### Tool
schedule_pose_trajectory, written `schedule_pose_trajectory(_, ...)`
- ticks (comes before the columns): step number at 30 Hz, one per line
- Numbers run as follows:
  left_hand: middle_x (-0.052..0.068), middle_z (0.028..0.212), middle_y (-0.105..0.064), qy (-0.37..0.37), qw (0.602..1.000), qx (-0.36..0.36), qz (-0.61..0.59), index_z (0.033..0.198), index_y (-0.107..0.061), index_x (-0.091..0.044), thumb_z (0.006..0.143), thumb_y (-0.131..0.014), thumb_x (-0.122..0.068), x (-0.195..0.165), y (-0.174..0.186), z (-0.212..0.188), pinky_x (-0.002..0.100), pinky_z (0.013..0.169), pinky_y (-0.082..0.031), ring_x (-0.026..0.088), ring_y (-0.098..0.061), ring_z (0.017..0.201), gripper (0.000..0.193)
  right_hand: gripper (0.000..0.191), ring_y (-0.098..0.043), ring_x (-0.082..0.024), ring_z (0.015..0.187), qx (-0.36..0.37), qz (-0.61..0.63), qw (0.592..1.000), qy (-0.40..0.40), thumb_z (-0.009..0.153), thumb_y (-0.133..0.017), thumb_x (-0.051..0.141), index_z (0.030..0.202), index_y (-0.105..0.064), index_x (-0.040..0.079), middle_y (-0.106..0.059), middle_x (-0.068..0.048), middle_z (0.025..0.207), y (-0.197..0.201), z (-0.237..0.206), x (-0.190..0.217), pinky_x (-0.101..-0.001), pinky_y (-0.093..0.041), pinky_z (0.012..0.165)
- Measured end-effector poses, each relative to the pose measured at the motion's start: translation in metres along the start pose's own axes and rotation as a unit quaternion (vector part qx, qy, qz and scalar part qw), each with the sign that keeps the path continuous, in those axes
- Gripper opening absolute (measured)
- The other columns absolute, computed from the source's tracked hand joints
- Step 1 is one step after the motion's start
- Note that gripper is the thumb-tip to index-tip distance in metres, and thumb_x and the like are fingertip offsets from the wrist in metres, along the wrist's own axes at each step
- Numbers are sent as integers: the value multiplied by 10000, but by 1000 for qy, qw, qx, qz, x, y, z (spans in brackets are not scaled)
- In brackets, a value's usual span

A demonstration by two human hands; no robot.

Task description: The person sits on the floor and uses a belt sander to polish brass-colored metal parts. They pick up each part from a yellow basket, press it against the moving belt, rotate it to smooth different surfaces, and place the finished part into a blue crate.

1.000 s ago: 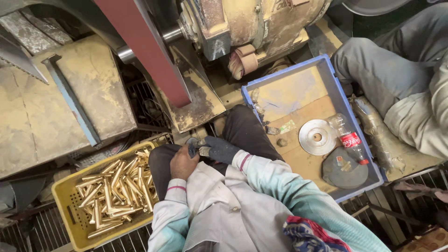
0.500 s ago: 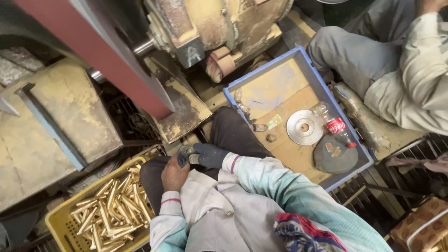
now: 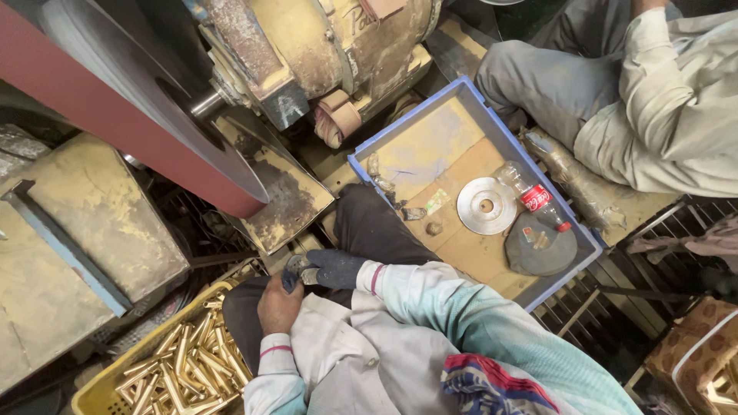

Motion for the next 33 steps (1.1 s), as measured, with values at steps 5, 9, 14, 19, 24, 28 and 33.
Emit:
schedule_pose_trajectory(5, 198, 1164, -718, 3, 1000, 2, 0, 1255, -677, -89, 831, -735, -349, 1, 0, 0, 484, 894, -552, 395, -687, 1059, 501, 379, -714, -220, 865, -3, 9, 1000, 5, 951, -644, 298, 1234, -596, 49, -695, -133, 1087, 0, 0, -1, -367, -610, 627)
schedule_pose_trajectory(9, 198, 1156, -723, 5, 1000, 7, 3, 1260, -674, -82, 835, -736, -354, 1, 0, -1, 482, 900, -556, 392, -694, 1053, 508, 390, -705, -215, 871, 0, 15, 1000, 9, 950, -640, 290, 1257, -594, 55, -692, -125, 1100, -1, 1, -1, -371, -606, 630)
schedule_pose_trajectory(14, 199, 1162, -720, 15, 1000, 17, 12, 1267, -665, -82, 841, -732, -353, 2, -1, -1, 488, 911, -551, 390, -693, 1060, 510, 376, -716, -214, 826, -7, -5, 1000, 21, 960, -644, 290, 1233, -600, 35, -709, -147, 1045, -1, 2, 0, -364, -593, 624)
schedule_pose_trajectory(19, 203, 1177, -713, 4, 1000, 9, 2, 1268, -659, -79, 834, -732, -348, 1, -1, -2, 492, 908, -547, 396, -684, 1068, 516, 358, -715, -216, 757, -5, -33, 999, 33, 982, -638, 297, 1184, -596, 4, -700, -160, 984, -1, 2, 2, -357, -585, 607)
schedule_pose_trajectory(24, 198, 1158, -720, 12, 1000, 10, 1, 1244, -670, -91, 839, -727, -349, 2, -1, -1, 491, 897, -552, 399, -688, 1054, 484, 353, -699, -201, 755, -2, 2, 1000, 30, 978, -639, 284, 1195, -599, 9, -705, -150, 972, -1, 0, 5, -353, -579, 602)
schedule_pose_trajectory(28, 208, 1141, -716, -6, 1000, -3, 3, 1234, -672, -85, 837, -732, -349, 0, 0, -1, 499, 883, -549, 405, -684, 1043, 480, 357, -695, -194, 771, -6, 8, 999, 34, 962, -656, 260, 1217, -602, 16, -716, -139, 1002, -1, 0, 7, -353, -571, 600)
schedule_pose_trajectory(33, 205, 1138, -723, 7, 1000, 4, -3, 1224, -686, -89, 842, -731, -346, 2, 0, -1, 498, 886, -550, 406, -684, 1046, 463, 320, -698, -182, 845, -14, 15, 997, 79, 973, -661, 220, 1209, -638, 6, -737, -144, 1022, -2, 2, 8, -342, -572, 680)
Point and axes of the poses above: each hand's wrist, its own z-axis towards the middle knuckle, its own y-axis out of the back of the hand, x = y × z, the point moved 5 cm from there along z, towards the middle knuckle
